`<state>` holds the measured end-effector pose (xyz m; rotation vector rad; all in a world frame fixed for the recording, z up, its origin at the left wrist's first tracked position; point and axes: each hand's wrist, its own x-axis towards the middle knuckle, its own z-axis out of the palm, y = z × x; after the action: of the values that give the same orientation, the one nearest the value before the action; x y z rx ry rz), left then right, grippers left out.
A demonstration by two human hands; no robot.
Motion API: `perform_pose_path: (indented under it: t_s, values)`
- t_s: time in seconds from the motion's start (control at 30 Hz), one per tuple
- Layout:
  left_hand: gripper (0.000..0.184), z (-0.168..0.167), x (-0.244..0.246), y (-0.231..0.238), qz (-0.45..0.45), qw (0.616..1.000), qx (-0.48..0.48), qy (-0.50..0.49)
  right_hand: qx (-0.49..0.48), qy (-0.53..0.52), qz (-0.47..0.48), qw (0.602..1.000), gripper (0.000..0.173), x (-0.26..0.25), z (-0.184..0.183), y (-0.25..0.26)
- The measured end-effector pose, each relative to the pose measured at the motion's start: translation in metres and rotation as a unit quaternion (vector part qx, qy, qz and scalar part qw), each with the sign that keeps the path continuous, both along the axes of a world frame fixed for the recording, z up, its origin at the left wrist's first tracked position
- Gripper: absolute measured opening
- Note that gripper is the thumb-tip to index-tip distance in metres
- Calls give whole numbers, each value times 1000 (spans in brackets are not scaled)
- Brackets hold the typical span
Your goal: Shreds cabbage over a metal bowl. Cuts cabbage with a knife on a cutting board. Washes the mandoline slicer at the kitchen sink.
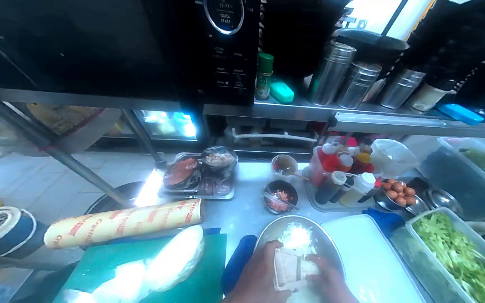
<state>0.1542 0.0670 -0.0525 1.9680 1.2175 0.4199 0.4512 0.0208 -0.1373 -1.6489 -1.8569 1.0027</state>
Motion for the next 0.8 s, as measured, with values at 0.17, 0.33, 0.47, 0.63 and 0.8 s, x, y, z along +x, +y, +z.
perform_pose_path:
  t_s: [0.17,0.33,0.47,0.63,0.8]
  values:
    - [108,-3,3,-1,1,1000,7,3,43,96,46,993,48,-28,40,1]
    - [110,-3,-1,-2,-4,1000,12,-7,15,37,21,999,46,-9,11,0]
    - [109,-6,2,-5,0,1000,12,0,34,88,39,995,47,-36,46,-3]
    - [109,-2,-3,-3,-6,1000,11,-3,0,31,19,999,47,-12,15,-2]
    - [110,0,2,-3,3,1000,0,-1,30,57,36,997,47,-26,31,0]
